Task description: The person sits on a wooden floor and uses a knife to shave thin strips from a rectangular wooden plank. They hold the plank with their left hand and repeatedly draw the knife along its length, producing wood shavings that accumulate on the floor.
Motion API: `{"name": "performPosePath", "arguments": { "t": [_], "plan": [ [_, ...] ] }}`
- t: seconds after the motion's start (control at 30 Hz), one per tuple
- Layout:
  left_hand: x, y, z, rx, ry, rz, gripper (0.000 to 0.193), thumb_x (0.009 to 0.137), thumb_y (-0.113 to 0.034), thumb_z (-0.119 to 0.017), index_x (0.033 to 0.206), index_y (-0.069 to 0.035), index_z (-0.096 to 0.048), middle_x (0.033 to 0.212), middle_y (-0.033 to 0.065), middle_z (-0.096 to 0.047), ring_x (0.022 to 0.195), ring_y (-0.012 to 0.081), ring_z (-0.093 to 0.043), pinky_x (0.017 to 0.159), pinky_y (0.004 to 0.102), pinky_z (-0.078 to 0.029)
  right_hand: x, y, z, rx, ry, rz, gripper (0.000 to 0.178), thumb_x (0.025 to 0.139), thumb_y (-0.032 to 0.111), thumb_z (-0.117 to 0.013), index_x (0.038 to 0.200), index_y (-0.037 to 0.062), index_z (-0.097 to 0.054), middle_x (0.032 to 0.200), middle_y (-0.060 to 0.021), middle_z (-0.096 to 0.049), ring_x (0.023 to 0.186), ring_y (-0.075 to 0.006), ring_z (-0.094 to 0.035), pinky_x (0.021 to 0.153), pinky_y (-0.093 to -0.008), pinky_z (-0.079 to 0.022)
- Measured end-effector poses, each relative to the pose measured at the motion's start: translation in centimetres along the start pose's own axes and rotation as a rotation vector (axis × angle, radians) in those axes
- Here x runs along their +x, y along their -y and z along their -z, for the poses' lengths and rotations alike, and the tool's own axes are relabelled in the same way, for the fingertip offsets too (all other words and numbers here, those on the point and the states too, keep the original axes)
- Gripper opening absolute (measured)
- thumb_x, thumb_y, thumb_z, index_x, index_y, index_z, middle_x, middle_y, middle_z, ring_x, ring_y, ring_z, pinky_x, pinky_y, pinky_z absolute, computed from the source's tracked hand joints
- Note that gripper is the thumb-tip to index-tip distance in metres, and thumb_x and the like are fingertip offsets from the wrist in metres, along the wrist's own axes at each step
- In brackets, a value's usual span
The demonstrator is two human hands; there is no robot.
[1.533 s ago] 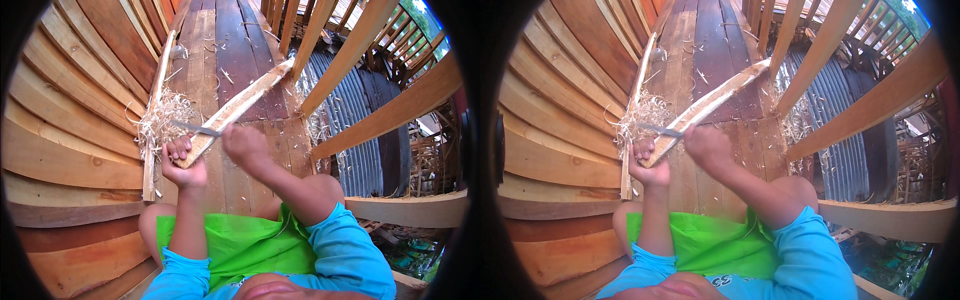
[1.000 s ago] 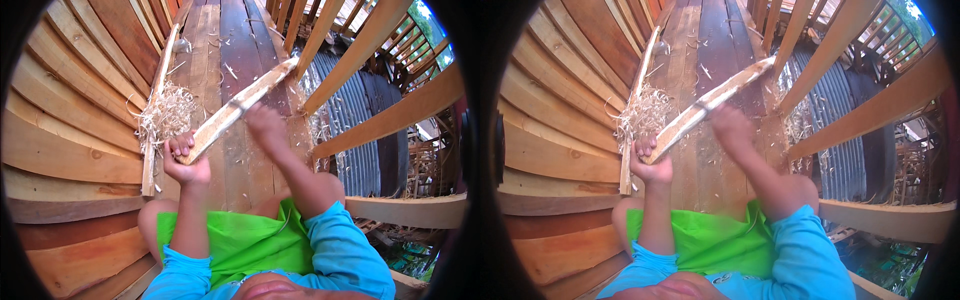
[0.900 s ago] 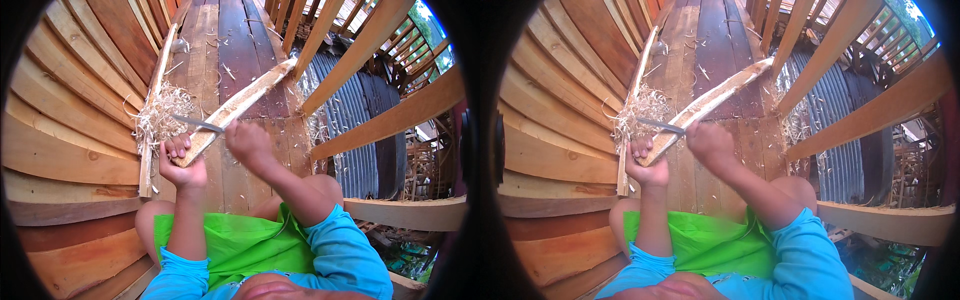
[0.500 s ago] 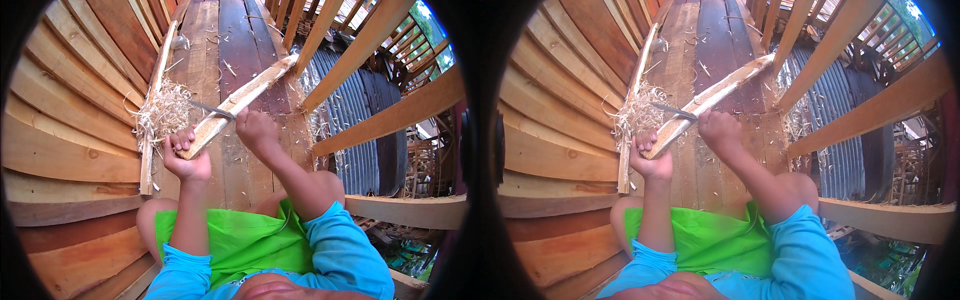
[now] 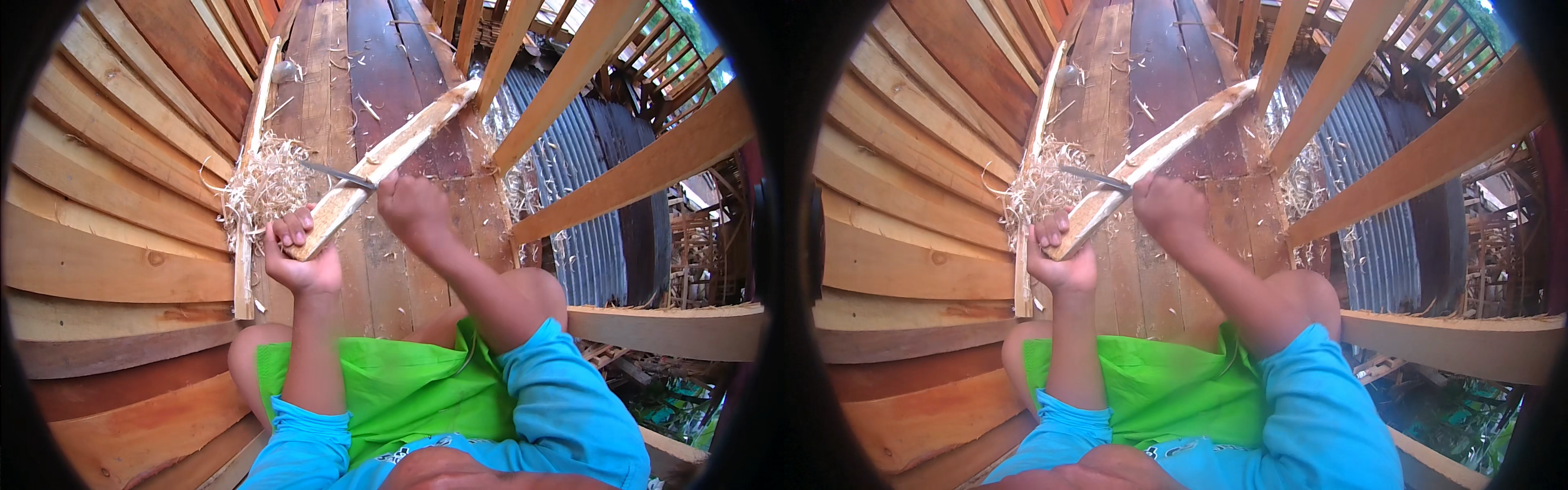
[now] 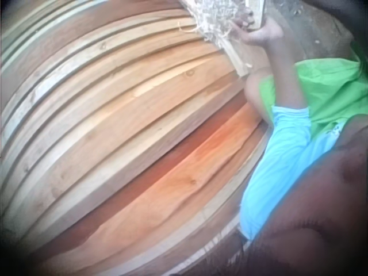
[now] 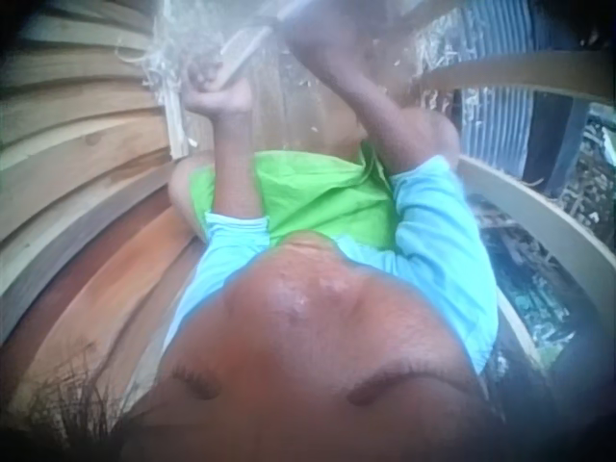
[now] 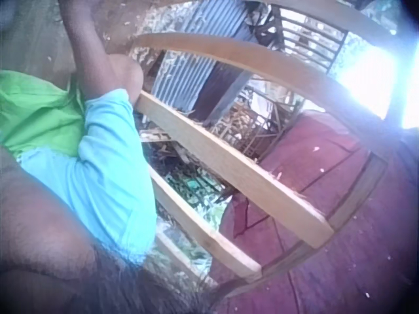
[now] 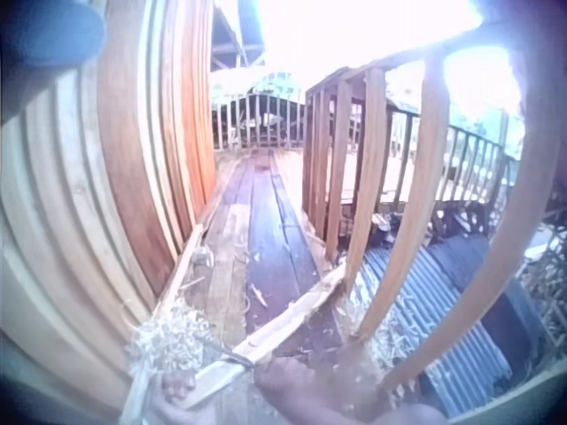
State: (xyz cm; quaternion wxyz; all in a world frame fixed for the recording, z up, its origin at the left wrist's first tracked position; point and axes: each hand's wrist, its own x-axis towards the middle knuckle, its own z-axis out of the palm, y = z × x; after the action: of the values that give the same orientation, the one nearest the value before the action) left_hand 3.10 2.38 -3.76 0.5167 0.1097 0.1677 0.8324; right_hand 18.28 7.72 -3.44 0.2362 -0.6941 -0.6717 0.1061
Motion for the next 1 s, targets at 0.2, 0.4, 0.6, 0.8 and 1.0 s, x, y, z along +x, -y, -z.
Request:
{"name": "performPosePath", "arguments": {
  "t": [0.2,0.4,0.6,0.8,1.0],
  "plan": [
    [-0.4,0.5,-0.8,0.046,-0.032,-0.005,0.035,0.098,-0.024,-0.036,0.064,-0.016,-0.034,0.058,-0.0004,-0.033,0.069,0.0174,-0.042,0.098,0.0402,-0.038,0.0,-0.4,-0.5,0.016,0.064,0.06,0.055,0.095,0.033,-0.034,0.06,0.0026,-0.064,0.056,-0.0223,-0.059,0.053,-0.0399,-0.062,0.056,-0.0515,-0.051],
    [-0.5,0.0,-0.4,0.013,-0.053,0.013,0.036,0.098,-0.024,-0.037,0.063,-0.016,-0.035,0.057,-0.0009,-0.034,0.069,0.0179,-0.043,0.095,0.0406,-0.04,-1.3,0.2,-0.2,-0.027,0.075,0.112,0.06,0.097,0.033,-0.031,0.056,0.0024,-0.063,0.052,-0.0196,-0.059,0.049,-0.0379,-0.061,0.055,-0.0505,-0.052],
    [-0.8,-1.0,-0.4,0.004,-0.042,0.023,0.035,0.098,-0.024,-0.037,0.064,-0.016,-0.034,0.058,-0.0009,-0.033,0.07,0.0171,-0.041,0.096,0.0392,-0.039,-0.3,0.3,0.1,-0.103,0.148,0.091,0.054,0.097,0.033,-0.037,0.059,0.0058,-0.064,0.058,-0.0179,-0.063,0.052,-0.0332,-0.065,0.046,-0.0451,-0.052],
    [-0.7,-0.6,-0.5,0.002,0.036,-0.018,0.035,0.098,-0.024,-0.036,0.064,-0.016,-0.033,0.058,-0.0006,-0.033,0.069,0.017,-0.041,0.095,0.0384,-0.039,0.0,-0.7,0.8,-0.24,0.172,0.06,0.049,0.097,0.036,-0.037,0.076,0.0048,-0.068,0.074,-0.0225,-0.067,0.06,-0.036,-0.066,0.058,-0.0496,-0.054],
    [0.0,0.6,0.6,-0.007,-0.088,0.002,0.034,0.097,-0.022,-0.033,0.064,-0.016,-0.034,0.059,0.0006,-0.035,0.071,0.0188,-0.043,0.097,0.0395,-0.039,-0.1,-0.2,0.2,0.041,0.164,-0.064,0.054,0.096,0.034,-0.035,0.068,0.0024,-0.068,0.066,-0.023,-0.064,0.064,-0.041,-0.065,0.063,-0.0532,-0.053]
  ]
}}
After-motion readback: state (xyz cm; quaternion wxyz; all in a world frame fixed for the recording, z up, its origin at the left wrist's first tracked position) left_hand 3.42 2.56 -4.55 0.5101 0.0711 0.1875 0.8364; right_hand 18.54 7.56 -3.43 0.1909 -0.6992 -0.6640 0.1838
